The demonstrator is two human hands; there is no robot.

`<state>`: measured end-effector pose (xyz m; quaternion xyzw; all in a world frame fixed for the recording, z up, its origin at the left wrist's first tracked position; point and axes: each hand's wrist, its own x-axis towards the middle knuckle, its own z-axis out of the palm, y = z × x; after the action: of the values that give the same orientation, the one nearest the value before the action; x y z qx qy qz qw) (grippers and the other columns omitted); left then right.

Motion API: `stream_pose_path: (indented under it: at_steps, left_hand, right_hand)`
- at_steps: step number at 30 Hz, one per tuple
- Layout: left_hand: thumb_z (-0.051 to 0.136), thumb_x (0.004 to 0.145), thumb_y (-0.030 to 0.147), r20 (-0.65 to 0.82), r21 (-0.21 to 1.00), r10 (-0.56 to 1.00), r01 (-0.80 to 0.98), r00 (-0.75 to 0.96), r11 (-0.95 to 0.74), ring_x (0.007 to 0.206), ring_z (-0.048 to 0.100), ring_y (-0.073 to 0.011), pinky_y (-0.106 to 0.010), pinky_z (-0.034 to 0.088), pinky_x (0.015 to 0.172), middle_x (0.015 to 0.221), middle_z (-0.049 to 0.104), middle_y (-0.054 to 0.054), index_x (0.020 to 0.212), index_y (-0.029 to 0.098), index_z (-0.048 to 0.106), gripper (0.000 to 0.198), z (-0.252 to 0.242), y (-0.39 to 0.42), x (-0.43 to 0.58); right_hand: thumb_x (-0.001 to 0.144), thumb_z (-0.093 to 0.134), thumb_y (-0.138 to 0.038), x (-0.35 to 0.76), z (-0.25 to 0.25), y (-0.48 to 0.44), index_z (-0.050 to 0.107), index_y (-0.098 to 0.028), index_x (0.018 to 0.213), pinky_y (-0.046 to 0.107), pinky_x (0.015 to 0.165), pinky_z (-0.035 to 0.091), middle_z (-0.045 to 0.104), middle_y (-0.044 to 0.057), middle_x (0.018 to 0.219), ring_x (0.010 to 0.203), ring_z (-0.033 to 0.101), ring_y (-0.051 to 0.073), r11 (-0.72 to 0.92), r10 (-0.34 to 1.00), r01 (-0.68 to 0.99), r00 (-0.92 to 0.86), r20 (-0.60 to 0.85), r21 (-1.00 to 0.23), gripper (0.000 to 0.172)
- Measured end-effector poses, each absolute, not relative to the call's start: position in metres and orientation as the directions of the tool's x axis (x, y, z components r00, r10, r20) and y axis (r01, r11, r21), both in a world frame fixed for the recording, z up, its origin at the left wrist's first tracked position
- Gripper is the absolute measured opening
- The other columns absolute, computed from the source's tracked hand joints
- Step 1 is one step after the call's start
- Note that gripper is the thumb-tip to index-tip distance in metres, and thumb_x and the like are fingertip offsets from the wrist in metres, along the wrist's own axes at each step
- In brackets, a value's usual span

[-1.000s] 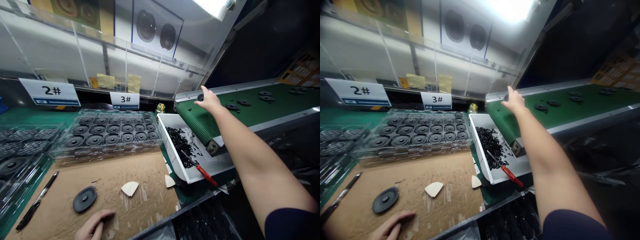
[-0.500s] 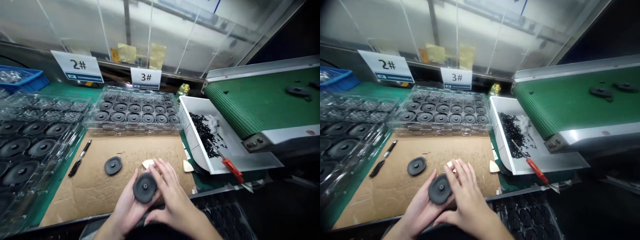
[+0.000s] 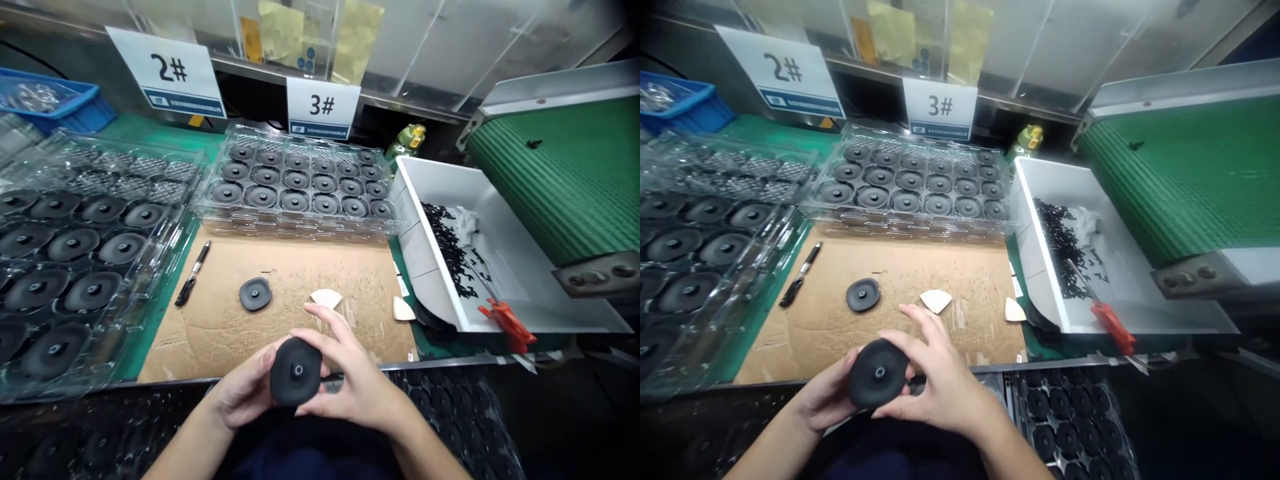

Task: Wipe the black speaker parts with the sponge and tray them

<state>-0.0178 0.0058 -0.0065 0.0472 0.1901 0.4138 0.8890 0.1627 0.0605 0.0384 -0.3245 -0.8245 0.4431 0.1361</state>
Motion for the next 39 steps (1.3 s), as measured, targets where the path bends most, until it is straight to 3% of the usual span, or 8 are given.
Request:
stream_pose_path:
  at_steps: [4, 9, 16, 24, 27, 32, 35, 39]
  left_hand:
    - [0.064, 0.073, 0.041, -0.363, 0.258, 0.801, -0.774, 0.477, 0.578, 0.101, 0.061, -0.0299, -0.039, 0.047, 0.086, 0.113, 0.064, -0.012, 0.123, 0.022, 0.050, 0.055, -0.004, -0.001, -0.034]
    - [0.067, 0.071, 0.037, -0.481, 0.253, 0.846, -0.888, 0.228, 0.383, 0.113, 0.053, -0.0306, -0.038, 0.042, 0.096, 0.123, 0.057, -0.010, 0.134, 0.028, 0.034, 0.072, -0.001, -0.007, -0.041]
    - [0.058, 0.079, 0.032, -0.515, 0.303, 0.856, -0.923, 0.052, 0.238, 0.115, 0.051, -0.0291, -0.038, 0.041, 0.098, 0.124, 0.057, -0.011, 0.133, 0.025, 0.036, 0.059, -0.004, -0.007, -0.046]
    - [0.071, 0.068, 0.028, -0.517, 0.467, 0.854, -0.853, -0.049, 0.234, 0.113, 0.053, -0.0229, -0.025, 0.046, 0.092, 0.120, 0.061, -0.006, 0.120, 0.024, 0.054, 0.055, 0.011, 0.007, -0.035]
    - [0.072, 0.066, 0.027, -0.542, 0.495, 0.839, -0.822, -0.041, 0.280, 0.108, 0.056, -0.0226, -0.026, 0.049, 0.088, 0.119, 0.061, -0.003, 0.114, 0.027, 0.058, 0.049, 0.018, 0.006, -0.032]
    - [0.070, 0.069, 0.022, -0.505, 0.512, 0.861, -0.823, -0.056, 0.246, 0.080, 0.065, -0.0125, -0.014, 0.052, 0.069, 0.083, 0.070, 0.002, 0.098, 0.024, 0.067, 0.029, 0.026, 0.004, -0.030]
    - [0.073, 0.066, 0.024, -0.462, 0.520, 0.887, -0.818, -0.028, 0.245, 0.089, 0.065, -0.0170, -0.021, 0.051, 0.080, 0.099, 0.070, 0.001, 0.104, 0.026, 0.065, 0.039, 0.031, 0.004, -0.035]
    - [0.080, 0.053, 0.033, -0.483, 0.531, 0.876, -0.799, -0.012, 0.282, 0.101, 0.061, -0.0245, -0.025, 0.051, 0.083, 0.111, 0.067, -0.002, 0.108, 0.026, 0.063, 0.058, 0.035, 0.004, -0.039]
  right_hand:
    - [0.073, 0.065, -0.048, 0.161, 0.020, 0.074, 0.022, -0.033, 0.139, 0.047, 0.100, 0.036, 0.033, 0.007, 0.139, 0.128, 0.030, 0.027, 0.363, 0.724, 0.471, -0.686, -0.075, -0.804, 0.081]
    - [0.087, 0.046, -0.034, 0.166, -0.035, 0.100, 0.052, -0.025, 0.119, 0.057, 0.088, 0.040, 0.044, 0.015, 0.119, 0.108, 0.047, 0.033, 0.220, 0.956, 0.670, -0.293, 0.020, -0.710, 0.034]
    - [0.086, 0.045, -0.023, 0.154, -0.054, 0.095, 0.057, -0.024, 0.108, 0.042, 0.078, 0.048, 0.060, 0.007, 0.095, 0.087, 0.057, 0.023, 0.321, 0.912, 0.612, -0.406, 0.062, -0.723, 0.025]
    - [0.086, 0.047, -0.019, 0.099, 0.053, 0.076, 0.047, -0.022, 0.123, 0.034, 0.083, 0.045, 0.060, 0.005, 0.112, 0.095, 0.056, 0.018, 0.503, 0.796, 0.332, -0.539, 0.278, -0.798, 0.037]
    - [0.085, 0.044, -0.014, 0.086, 0.074, 0.067, 0.051, -0.017, 0.117, 0.030, 0.080, 0.047, 0.064, 0.005, 0.101, 0.088, 0.058, 0.017, 0.497, 0.686, 0.236, -0.695, 0.213, -0.835, 0.032]
    - [0.087, 0.042, -0.016, 0.079, 0.078, 0.073, 0.053, -0.014, 0.114, 0.031, 0.081, 0.046, 0.064, 0.006, 0.099, 0.086, 0.057, 0.017, 0.535, 0.719, 0.284, -0.648, 0.252, -0.796, 0.030]
    - [0.086, 0.041, -0.013, 0.089, 0.075, 0.066, 0.051, -0.014, 0.116, 0.030, 0.076, 0.047, 0.064, 0.006, 0.096, 0.081, 0.057, 0.015, 0.568, 0.685, 0.168, -0.639, 0.350, -0.806, 0.032]
    - [0.084, 0.045, -0.012, 0.116, 0.077, 0.055, 0.053, -0.017, 0.112, 0.027, 0.067, 0.045, 0.062, 0.003, 0.086, 0.072, 0.055, 0.014, 0.484, 0.714, 0.288, -0.676, 0.183, -0.826, 0.029]
